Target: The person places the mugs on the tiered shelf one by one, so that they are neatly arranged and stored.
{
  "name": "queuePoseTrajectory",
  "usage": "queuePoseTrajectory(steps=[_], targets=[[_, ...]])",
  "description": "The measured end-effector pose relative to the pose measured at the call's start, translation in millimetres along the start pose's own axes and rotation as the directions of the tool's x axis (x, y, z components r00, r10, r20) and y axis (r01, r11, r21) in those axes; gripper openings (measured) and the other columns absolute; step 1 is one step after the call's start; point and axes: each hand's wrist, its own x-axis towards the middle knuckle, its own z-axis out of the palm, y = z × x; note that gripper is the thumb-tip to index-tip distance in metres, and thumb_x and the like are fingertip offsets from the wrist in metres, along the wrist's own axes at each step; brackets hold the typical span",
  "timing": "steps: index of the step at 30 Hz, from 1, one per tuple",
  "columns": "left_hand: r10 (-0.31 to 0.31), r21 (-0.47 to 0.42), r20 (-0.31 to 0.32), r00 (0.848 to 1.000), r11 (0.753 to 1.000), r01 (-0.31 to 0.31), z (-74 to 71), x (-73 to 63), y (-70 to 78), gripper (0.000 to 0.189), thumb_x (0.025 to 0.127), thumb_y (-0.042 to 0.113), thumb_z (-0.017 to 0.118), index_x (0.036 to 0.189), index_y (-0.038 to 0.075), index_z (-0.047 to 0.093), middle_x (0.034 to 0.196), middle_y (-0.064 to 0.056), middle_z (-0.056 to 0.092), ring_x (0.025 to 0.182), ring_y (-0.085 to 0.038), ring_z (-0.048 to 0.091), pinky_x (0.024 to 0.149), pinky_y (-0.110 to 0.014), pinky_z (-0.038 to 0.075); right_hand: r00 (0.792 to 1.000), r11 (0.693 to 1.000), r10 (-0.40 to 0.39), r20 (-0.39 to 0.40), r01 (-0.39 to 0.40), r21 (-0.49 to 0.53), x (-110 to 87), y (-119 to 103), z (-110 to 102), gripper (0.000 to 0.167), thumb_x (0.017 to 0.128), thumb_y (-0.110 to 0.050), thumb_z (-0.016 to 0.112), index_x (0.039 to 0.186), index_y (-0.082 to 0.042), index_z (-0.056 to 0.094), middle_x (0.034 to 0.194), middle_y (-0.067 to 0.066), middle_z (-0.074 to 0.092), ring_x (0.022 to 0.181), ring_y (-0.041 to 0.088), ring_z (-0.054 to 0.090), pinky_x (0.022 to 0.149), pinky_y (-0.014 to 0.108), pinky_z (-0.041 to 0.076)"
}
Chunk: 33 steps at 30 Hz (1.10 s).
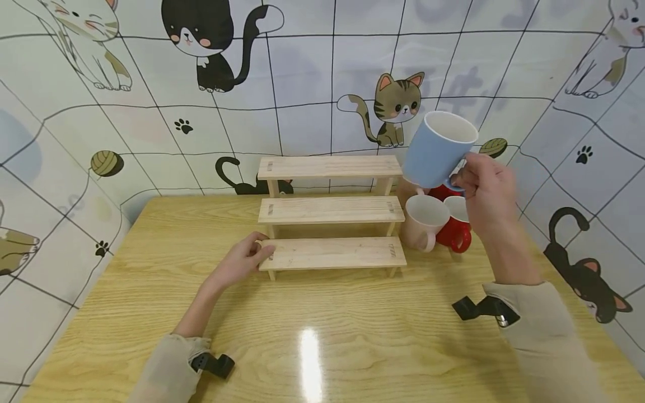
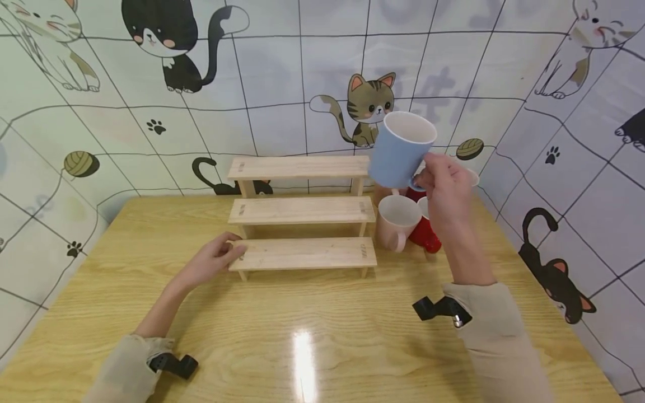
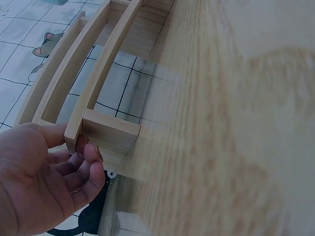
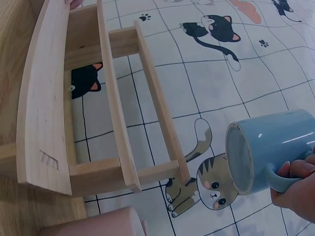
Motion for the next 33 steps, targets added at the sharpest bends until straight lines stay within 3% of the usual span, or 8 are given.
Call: queuePoseTrajectory(steps=[9, 15, 23, 33], targets=[[-0.006, -0.011, 0.003, 1.000, 1.000, 0.006, -0.4, -1.1, 1.9, 0.043, 0.106, 0.027, 0.057, 0.134, -0.004, 0.048, 0.071, -0.005, 0.052, 0.064, -0.022, 0.053, 0.057, -0.030, 0.043, 0.996, 0.998, 0.010, 0.085, -0.005, -0.069, 1.0, 20, 37, 0.041, 0.105, -0.006, 0.047, 0.063, -0.008, 0.042, 0.061, 0.003, 0.029, 0.062, 0.019, 0.031, 0.065, 0.025, 0.037], [0.004, -0.009, 0.000, 1.000, 1.000, -0.004, -0.6, -1.0, 3.1, 0.042, 0.106, 0.026, 0.057, 0.134, -0.005, 0.048, 0.070, -0.005, 0.052, 0.063, -0.021, 0.053, 0.057, -0.029, 0.044, 0.987, 0.994, 0.046, 0.152, -0.030, -0.104, 0.8, 37, 60, 0.043, 0.105, -0.009, 0.047, 0.064, -0.009, 0.035, 0.061, 0.002, 0.025, 0.062, 0.020, 0.028, 0.071, 0.029, 0.037], [-0.007, -0.004, -0.003, 1.000, 1.000, 0.007, -0.6, -1.0, 4.0, 0.042, 0.106, 0.026, 0.057, 0.133, -0.004, 0.048, 0.070, -0.004, 0.052, 0.063, -0.021, 0.053, 0.059, -0.030, 0.045, 0.974, 0.985, 0.078, 0.211, -0.042, -0.170, 9.7, 56, 89, 0.042, 0.105, -0.013, 0.048, 0.065, -0.009, 0.038, 0.060, 0.002, 0.029, 0.066, 0.020, 0.034, 0.071, 0.032, 0.035], [0.003, -0.025, 0.001, 1.000, 1.000, -0.003, -0.2, -0.4, 2.5, 0.042, 0.106, 0.025, 0.057, 0.133, -0.005, 0.048, 0.070, -0.005, 0.052, 0.063, -0.021, 0.053, 0.059, -0.030, 0.044, 0.971, 0.981, 0.095, 0.221, -0.054, -0.185, 18.6, 80, 120, 0.043, 0.103, -0.011, 0.052, 0.063, -0.006, 0.036, 0.058, 0.001, 0.030, 0.065, 0.020, 0.035, 0.070, 0.033, 0.033]])
